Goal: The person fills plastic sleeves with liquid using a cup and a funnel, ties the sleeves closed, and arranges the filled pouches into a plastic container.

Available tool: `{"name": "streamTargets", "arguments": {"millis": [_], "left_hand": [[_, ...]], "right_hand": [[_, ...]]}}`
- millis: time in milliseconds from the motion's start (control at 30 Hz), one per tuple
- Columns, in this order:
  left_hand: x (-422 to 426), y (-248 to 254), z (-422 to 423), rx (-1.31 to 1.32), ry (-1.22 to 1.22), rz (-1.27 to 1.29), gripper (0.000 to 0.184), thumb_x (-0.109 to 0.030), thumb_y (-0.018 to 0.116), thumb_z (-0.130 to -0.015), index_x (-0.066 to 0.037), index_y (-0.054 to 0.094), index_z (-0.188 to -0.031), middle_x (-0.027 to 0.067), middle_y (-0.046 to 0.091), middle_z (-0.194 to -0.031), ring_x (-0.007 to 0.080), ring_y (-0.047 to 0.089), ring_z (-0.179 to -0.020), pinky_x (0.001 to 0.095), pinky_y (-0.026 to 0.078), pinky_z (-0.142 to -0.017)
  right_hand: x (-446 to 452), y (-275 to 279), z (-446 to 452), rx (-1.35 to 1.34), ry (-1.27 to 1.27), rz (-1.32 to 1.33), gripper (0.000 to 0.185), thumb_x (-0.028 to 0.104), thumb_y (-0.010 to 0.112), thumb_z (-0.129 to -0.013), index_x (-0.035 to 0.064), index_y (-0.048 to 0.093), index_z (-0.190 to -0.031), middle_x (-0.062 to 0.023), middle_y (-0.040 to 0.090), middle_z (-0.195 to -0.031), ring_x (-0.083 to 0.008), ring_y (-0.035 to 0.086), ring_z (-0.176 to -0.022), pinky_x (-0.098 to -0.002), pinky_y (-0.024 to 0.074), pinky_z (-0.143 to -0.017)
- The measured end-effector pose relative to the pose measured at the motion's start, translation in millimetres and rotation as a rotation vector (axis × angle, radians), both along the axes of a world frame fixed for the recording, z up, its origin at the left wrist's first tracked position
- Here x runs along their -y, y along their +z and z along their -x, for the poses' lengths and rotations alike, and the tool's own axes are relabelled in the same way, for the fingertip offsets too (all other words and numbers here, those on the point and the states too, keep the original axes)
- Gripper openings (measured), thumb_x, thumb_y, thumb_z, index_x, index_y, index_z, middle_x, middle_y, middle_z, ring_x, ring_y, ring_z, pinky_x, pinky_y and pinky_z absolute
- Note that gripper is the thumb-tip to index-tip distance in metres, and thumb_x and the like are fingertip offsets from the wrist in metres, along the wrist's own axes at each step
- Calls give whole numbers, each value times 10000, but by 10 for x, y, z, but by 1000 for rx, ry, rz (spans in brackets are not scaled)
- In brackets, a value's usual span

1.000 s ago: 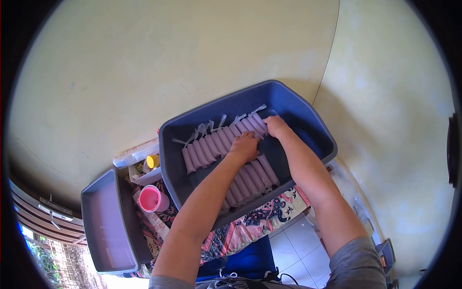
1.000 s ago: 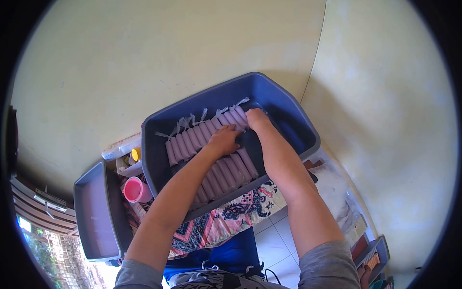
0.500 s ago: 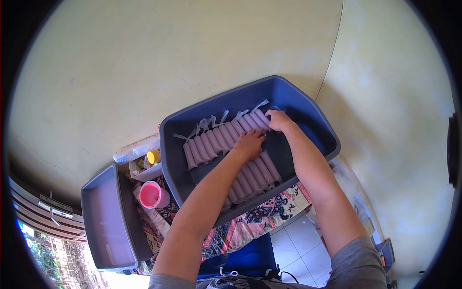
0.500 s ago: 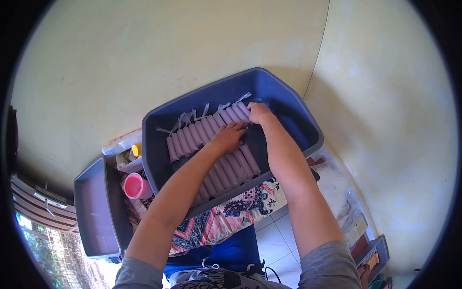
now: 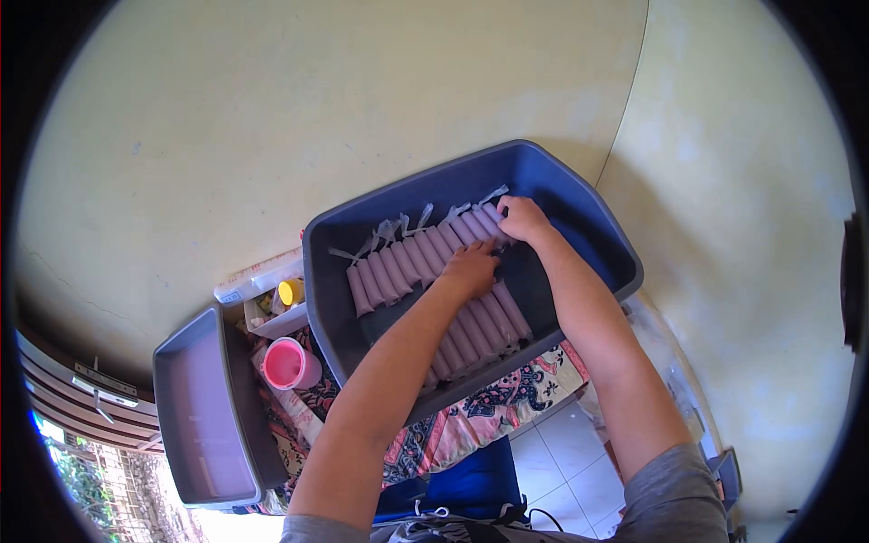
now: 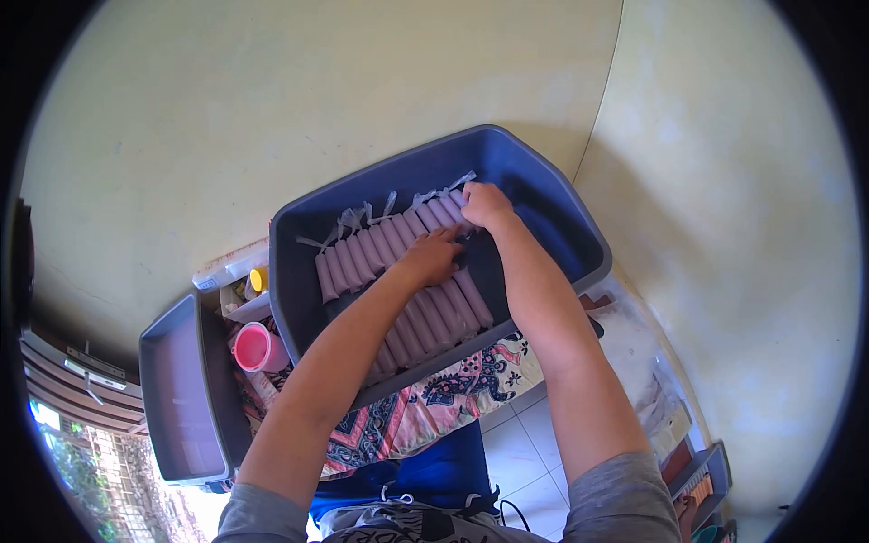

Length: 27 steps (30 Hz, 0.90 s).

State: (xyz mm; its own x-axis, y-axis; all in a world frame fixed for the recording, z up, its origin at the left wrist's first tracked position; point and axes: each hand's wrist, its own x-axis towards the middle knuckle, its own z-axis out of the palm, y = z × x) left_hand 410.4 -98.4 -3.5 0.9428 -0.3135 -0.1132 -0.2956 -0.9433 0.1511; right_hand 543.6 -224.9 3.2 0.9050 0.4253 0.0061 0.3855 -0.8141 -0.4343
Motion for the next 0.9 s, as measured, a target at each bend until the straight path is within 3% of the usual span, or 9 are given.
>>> {"name": "streamTargets", "arguments": {"millis": [100,200,300,333,400,700,833,900], "left_hand": [[-14,-16,-12,7,-4,14,437,-218,645,-790,-140,611,-1220,128,311,-1488,294,334,-1348,445,317,-1078],[-2,-20,-13,10,-8,7,427,-219,647,-786,-137,621,-1204,127,312,-1487,295,339,-1344,437,320,-1078],[-9,-9,-13,11,-8,1,422,-220,644,-788,-136,622,-1201,128,314,-1486,294,341,-1344,436,320,-1078],[-8,-5,-10,11,-10,-2,422,-221,641,-790,-136,621,-1203,129,314,-1486,293,341,-1344,436,319,-1079],[-8,-5,-5,16,-12,-2,421,-222,638,-792,-135,621,-1203,130,312,-1487,294,339,-1345,437,317,-1080],[-2,19,3,2,-1,-11,443,-212,627,-795,-140,600,-1232,133,307,-1491,301,326,-1354,438,309,-1088],[-7,-8,-14,3,-2,-7,441,-215,630,-796,-140,602,-1229,133,306,-1491,302,330,-1351,439,307,-1088],[-9,-17,-20,3,-8,-10,439,-218,632,-796,-139,603,-1226,132,309,-1489,303,332,-1350,440,308,-1088]], "right_hand": [[1,4,-5,-36,165,129,259,143,648,-729,83,711,-973,-180,674,-1014,-336,644,-965,-416,513,-840],[-4,-25,4,4,149,159,186,154,712,-726,25,719,-860,-203,682,-922,-341,655,-929,-411,521,-828],[-5,9,40,-32,144,183,255,145,749,-720,-18,696,-908,-229,665,-971,-343,643,-972,-420,519,-841],[-12,-43,28,-33,143,182,255,145,749,-720,-18,696,-908,-229,665,-971,-343,643,-972,-420,519,-841],[-44,-117,32,72,92,145,164,119,781,-633,43,711,-760,-195,679,-815,-328,670,-824,-395,534,-752],[-70,33,193,63,42,138,176,6,598,-762,-5,687,-913,-246,651,-1008,-363,647,-948,-428,515,-813],[-67,74,193,17,43,141,172,16,597,-768,3,688,-913,-247,652,-1005,-365,651,-929,-438,513,-815],[-57,134,189,-90,72,224,268,51,476,-871,-17,658,-1056,-247,609,-1144,-356,606,-1066,-434,487,-917]]}}
